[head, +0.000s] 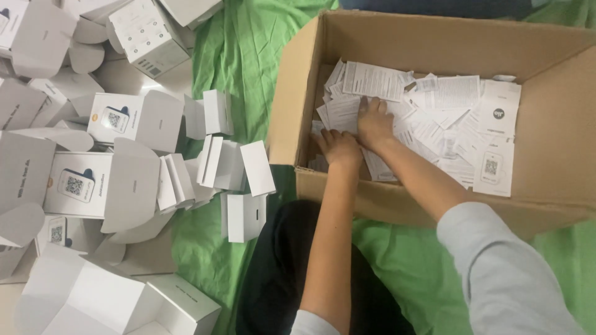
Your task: The person packs electronic device boxes with manuals and accessory packets.
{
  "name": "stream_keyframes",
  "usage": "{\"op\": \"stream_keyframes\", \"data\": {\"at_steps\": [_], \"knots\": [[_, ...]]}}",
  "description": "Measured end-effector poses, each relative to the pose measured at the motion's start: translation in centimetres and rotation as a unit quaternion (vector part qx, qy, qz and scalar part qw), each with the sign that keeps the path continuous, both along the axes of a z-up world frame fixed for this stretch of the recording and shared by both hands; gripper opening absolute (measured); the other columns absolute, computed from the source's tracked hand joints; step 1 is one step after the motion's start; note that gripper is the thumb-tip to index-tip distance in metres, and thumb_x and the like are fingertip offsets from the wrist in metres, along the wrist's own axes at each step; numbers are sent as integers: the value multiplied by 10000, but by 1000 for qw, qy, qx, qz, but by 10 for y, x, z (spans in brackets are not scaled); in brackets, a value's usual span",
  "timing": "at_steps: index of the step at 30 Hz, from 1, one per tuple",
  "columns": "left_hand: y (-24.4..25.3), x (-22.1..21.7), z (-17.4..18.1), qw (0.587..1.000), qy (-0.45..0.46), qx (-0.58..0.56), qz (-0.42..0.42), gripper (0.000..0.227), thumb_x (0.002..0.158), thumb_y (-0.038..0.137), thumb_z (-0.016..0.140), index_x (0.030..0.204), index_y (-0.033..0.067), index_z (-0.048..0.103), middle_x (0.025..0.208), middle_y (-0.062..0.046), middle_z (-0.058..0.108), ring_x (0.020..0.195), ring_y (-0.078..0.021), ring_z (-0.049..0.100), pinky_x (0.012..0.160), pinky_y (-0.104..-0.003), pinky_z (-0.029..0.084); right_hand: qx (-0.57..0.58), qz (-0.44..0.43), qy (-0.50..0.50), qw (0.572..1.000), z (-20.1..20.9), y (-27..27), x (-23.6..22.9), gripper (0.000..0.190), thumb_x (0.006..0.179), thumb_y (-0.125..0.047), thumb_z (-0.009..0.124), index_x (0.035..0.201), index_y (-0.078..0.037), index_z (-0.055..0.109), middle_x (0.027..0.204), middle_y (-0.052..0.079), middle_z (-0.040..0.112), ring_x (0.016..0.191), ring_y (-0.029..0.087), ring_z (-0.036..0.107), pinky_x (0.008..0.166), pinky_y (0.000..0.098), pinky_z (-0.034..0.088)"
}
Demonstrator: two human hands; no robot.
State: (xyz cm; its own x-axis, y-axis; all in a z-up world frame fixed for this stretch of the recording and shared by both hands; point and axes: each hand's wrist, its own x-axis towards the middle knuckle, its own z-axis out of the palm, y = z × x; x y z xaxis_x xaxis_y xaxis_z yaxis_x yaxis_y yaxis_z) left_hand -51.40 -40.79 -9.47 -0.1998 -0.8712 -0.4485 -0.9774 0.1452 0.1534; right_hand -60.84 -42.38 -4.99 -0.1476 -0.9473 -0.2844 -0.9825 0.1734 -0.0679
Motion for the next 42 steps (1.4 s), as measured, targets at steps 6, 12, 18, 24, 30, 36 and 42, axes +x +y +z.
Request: {"op": "stream_keyframes", "data": {"at_steps": [6, 12, 18, 24, 30, 36, 42], "knots": [[-5, -4, 6, 997, -40, 70, -3, 596, 941, 305, 552, 1457, 23, 455, 1577, -266, 317, 1480, -458, 194, 1153, -683, 1, -18, -44, -211, 976, -48, -19, -38, 960, 693, -252, 944, 1433, 93, 437, 1126, 326, 650, 965, 386, 683, 841, 419, 571], [11, 1, -5, 1000, -4, -16, 26, 603, 944, 263, 549, 1455, -43, 457, 1544, -264, 403, 1469, -425, 288, 1198, -668, 45, -54, -39, -224, 972, 19, -15, -54, 308, 851, -205, 840, 1145, -140, 776, 978, 99, 786, 853, 247, 757, 791, 392, 558], [13, -3, -20, 996, 14, -80, 46, 557, 920, 238, 523, 1408, -26, 475, 1516, -249, 400, 1452, -414, 293, 1182, -690, 42, -335, 71, -97, 935, 73, -1, -45, 85, 845, -109, 833, 900, -175, 837, 1076, 34, 773, 1001, 317, 677, 935, 486, 439], [15, 3, 17, 998, 3, -59, 22, 595, 881, 232, 584, 1397, -49, 489, 1493, -261, 415, 1424, -413, 316, 1155, -691, 67, -289, -25, -109, 951, 12, -8, -72, 432, 850, 195, 588, 986, -147, 813, 1207, 58, 732, 1125, 288, 657, 1041, 473, 455], [10, -1, 18, 998, 22, -57, 29, 507, 904, 215, 599, 1346, -28, 561, 1426, -220, 499, 1403, -391, 386, 1198, -677, 107, -56, -198, -115, 972, -19, -26, -82, 856, 803, -251, 874, 1441, 97, 422, 1364, 337, 474, 1200, 478, 525, 933, 539, 476], [7, 0, 30, 996, 32, -83, 27, 531, 836, 206, 650, 1311, -16, 568, 1354, -206, 527, 1345, -367, 421, 1177, -694, 114, 58, -193, -67, 977, -59, -36, -101, 1258, 581, -401, 1025, 1493, 126, 338, 1512, 381, 289, 1336, 548, 383, 1030, 591, 411], [6, -1, 18, 993, 39, -104, 35, 490, 851, 178, 634, 1297, -12, 564, 1353, -212, 532, 1344, -367, 432, 1164, -680, 143, 64, -139, -80, 985, -31, -28, -85, 885, 593, -515, 932, 1347, -115, 696, 1513, 226, 433, 1415, 421, 378, 1196, 547, 292]]}}
